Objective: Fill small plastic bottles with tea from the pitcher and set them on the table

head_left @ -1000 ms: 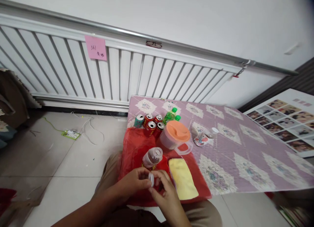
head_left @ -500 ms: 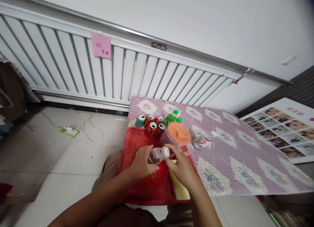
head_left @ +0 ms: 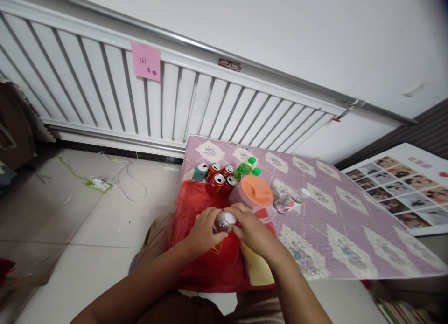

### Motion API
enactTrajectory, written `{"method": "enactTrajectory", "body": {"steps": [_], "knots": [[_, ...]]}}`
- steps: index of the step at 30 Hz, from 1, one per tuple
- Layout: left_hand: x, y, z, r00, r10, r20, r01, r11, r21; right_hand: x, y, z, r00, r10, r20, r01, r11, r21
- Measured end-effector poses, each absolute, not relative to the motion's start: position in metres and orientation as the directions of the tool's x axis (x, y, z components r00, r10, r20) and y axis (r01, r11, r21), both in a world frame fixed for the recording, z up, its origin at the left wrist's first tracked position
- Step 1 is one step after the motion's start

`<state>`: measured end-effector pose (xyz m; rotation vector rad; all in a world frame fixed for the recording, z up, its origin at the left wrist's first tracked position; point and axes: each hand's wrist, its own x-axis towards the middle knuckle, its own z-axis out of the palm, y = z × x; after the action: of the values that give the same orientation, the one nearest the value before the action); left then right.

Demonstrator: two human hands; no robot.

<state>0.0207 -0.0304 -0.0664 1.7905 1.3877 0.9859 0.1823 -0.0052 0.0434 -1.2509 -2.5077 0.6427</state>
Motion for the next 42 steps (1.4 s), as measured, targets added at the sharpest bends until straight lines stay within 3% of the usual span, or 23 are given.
{"method": "enactTrajectory", "body": {"steps": [5,10,13,16,19,22,25,31,38,42], "knots": [[0.022,-0.031,-0.071,0.153,0.973,0.175,0.479,-0.228,0.847,0.181,-0.003,0.044,-0.526,0.850,-0.023,0.774,0.467,-0.428],[0.023,-0.030,-0.074,0.146,0.971,0.187,0.476,-0.235,0.848,0.168,-0.009,0.035,-0.272,0.962,-0.004,0.945,0.266,-0.190],[0.024,-0.030,-0.075,0.137,0.972,0.191,0.467,-0.234,0.853,0.161,-0.015,0.030,-0.141,0.990,0.026,0.979,0.143,-0.145],[0.024,-0.031,-0.076,0.125,0.971,0.203,0.462,-0.238,0.854,0.164,-0.019,0.027,-0.153,0.986,0.072,0.944,0.167,-0.286],[0.023,-0.031,-0.076,0.135,0.968,0.211,0.466,-0.250,0.849,0.174,-0.021,0.023,-0.213,0.973,0.087,0.833,0.227,-0.504],[0.023,-0.031,-0.075,0.136,0.969,0.207,0.469,-0.247,0.848,0.181,-0.023,0.017,-0.284,0.955,0.086,0.720,0.271,-0.639],[0.023,-0.031,-0.075,0.125,0.971,0.205,0.466,-0.240,0.852,0.179,-0.024,0.010,-0.234,0.966,0.111,0.703,0.247,-0.667],[0.024,-0.032,-0.077,0.125,0.962,0.242,0.474,-0.272,0.837,0.166,-0.027,-0.005,0.051,0.984,0.168,0.789,0.064,-0.611],[0.026,-0.032,-0.082,0.111,0.960,0.258,0.478,-0.280,0.832,0.170,-0.033,-0.012,-0.069,0.983,0.171,0.558,0.180,-0.810],[0.026,-0.032,-0.083,0.108,0.960,0.260,0.475,-0.279,0.834,0.165,-0.032,-0.016,0.078,0.983,0.168,0.542,0.100,-0.835]]}}
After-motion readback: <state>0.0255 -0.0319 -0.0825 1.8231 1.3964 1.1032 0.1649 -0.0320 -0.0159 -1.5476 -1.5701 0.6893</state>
